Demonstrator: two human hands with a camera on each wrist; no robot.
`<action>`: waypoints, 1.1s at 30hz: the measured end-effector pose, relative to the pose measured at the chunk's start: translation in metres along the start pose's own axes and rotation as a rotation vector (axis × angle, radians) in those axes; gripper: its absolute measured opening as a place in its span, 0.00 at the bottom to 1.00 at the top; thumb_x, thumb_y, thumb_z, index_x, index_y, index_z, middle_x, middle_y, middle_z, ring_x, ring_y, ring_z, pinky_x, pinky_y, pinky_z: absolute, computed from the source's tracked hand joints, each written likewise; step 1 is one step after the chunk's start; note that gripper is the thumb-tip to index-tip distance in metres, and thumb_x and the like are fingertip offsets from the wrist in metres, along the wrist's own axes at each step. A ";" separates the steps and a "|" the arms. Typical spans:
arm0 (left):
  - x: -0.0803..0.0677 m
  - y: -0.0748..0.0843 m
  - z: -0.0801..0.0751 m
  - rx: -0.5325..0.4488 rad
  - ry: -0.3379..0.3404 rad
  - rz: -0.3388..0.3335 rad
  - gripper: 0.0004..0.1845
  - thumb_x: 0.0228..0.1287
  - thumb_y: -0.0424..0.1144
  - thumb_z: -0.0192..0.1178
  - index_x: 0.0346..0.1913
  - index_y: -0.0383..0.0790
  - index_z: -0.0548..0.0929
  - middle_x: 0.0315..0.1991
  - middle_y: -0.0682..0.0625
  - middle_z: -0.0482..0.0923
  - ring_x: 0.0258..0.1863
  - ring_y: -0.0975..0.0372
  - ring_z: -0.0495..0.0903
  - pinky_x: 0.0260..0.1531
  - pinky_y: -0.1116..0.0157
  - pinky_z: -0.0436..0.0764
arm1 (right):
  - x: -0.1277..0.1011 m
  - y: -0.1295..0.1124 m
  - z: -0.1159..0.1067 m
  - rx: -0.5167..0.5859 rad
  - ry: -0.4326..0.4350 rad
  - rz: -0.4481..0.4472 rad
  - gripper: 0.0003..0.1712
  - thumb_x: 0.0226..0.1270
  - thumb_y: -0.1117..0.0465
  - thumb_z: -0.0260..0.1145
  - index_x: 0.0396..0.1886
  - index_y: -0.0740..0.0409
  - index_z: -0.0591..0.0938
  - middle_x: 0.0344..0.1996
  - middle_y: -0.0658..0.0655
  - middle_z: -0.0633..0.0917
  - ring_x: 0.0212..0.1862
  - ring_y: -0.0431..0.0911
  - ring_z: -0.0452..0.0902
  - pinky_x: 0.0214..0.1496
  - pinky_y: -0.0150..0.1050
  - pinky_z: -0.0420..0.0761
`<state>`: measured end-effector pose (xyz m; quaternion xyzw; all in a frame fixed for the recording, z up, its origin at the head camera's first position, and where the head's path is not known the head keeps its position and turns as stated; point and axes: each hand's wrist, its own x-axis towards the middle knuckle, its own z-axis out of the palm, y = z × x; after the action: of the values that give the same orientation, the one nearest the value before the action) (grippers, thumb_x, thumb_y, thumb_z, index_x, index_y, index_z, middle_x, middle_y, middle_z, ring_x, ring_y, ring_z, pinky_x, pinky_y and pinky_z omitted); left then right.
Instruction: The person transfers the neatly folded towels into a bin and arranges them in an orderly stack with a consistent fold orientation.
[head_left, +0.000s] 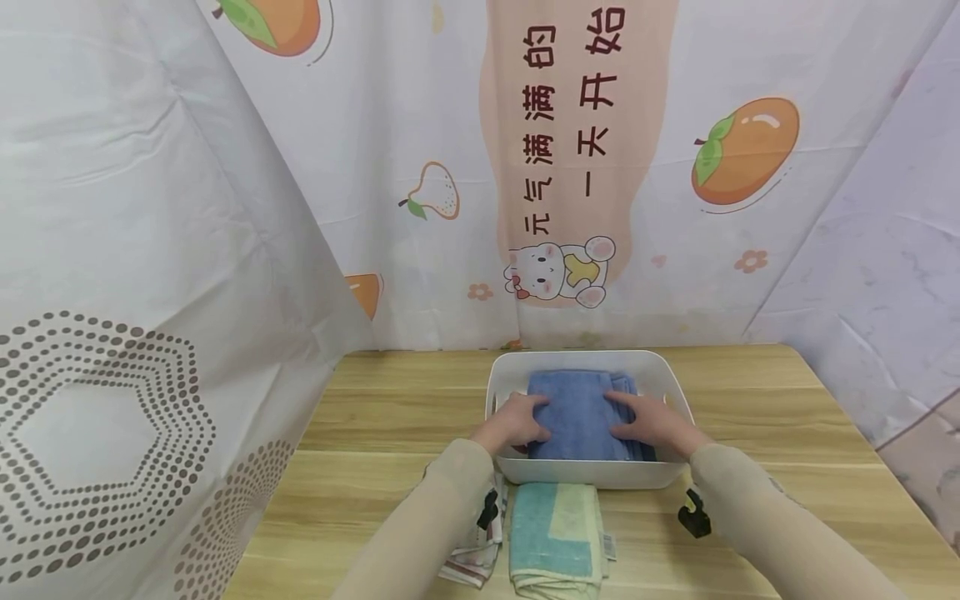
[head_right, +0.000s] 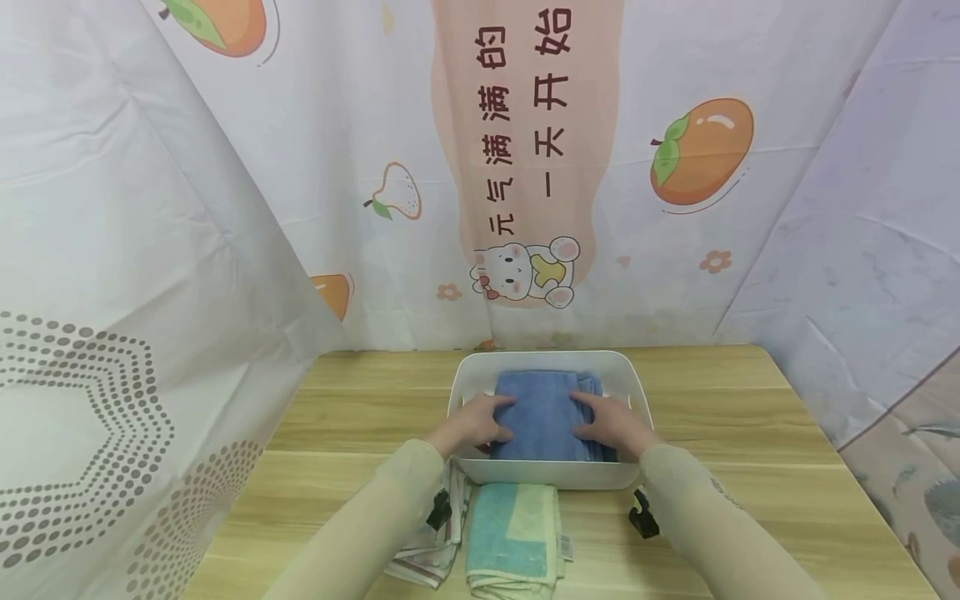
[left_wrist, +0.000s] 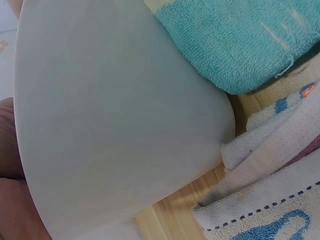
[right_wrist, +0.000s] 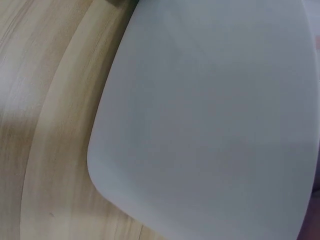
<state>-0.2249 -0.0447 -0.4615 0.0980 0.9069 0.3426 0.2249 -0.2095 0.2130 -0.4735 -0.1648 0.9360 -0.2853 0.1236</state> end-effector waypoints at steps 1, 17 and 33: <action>0.000 0.000 -0.001 -0.008 -0.002 0.000 0.35 0.63 0.30 0.70 0.73 0.41 0.73 0.70 0.34 0.66 0.33 0.56 0.84 0.25 0.59 0.87 | 0.000 0.000 0.000 0.001 -0.005 0.010 0.39 0.65 0.57 0.73 0.72 0.69 0.70 0.65 0.80 0.73 0.67 0.74 0.67 0.65 0.66 0.70; -0.022 -0.003 -0.033 -0.255 -0.018 0.046 0.33 0.71 0.39 0.64 0.75 0.35 0.68 0.74 0.35 0.64 0.55 0.44 0.82 0.41 0.56 0.88 | -0.004 -0.009 -0.016 -0.073 0.029 0.049 0.40 0.65 0.59 0.71 0.69 0.77 0.68 0.63 0.80 0.74 0.60 0.72 0.75 0.62 0.64 0.75; -0.055 -0.022 -0.076 -0.552 -0.045 0.065 0.25 0.74 0.37 0.61 0.70 0.35 0.73 0.54 0.38 0.79 0.41 0.53 0.86 0.44 0.56 0.88 | -0.021 -0.019 -0.053 0.271 0.014 0.163 0.38 0.74 0.62 0.62 0.74 0.78 0.59 0.52 0.79 0.82 0.45 0.61 0.85 0.42 0.50 0.87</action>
<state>-0.2131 -0.1233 -0.4067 0.0695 0.7705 0.5813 0.2520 -0.2027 0.2323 -0.4173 -0.0680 0.9001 -0.3991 0.1610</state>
